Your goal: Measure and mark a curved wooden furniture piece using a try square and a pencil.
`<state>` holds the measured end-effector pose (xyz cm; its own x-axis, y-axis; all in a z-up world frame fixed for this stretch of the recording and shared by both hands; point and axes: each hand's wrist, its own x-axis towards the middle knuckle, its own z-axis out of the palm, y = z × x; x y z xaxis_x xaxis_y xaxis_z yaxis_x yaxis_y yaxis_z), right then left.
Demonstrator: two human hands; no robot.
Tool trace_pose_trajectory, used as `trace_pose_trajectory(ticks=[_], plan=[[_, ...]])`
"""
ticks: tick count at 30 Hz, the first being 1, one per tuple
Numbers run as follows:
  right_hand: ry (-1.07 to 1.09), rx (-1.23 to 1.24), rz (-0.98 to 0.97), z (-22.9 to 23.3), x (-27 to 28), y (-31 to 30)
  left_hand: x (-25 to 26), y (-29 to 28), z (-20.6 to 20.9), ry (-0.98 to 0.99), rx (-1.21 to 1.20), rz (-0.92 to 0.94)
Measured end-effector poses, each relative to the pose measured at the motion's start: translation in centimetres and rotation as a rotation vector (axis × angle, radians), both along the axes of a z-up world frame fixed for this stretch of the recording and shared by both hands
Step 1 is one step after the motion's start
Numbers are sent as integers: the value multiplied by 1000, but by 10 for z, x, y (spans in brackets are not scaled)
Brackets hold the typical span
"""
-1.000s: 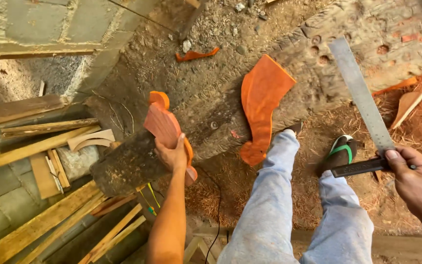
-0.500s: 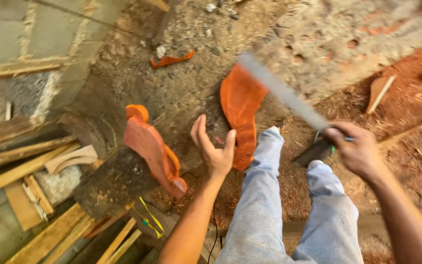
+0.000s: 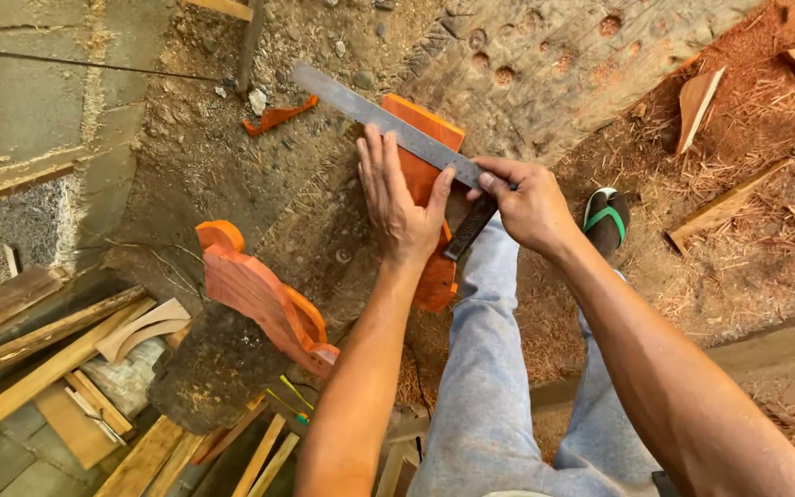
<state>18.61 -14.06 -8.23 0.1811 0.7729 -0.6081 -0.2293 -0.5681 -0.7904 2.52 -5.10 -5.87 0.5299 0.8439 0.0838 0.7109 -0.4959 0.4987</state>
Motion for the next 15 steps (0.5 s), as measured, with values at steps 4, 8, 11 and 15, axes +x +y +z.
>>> trace_pose_trajectory(ticks=[4, 8, 11, 15], plan=[[-15, -21, 27, 3, 4, 4, 0, 0, -5, 133, 24, 16], [20, -5, 12, -6, 0, 2, 0, -1, -4, 134, 47, 6], [-2, 7, 30, 0, 3, 3, 1, 0, -3, 130, 39, 12], [4, -8, 36, 1, 2, 4, -2, -2, -5, 149, 30, 15]])
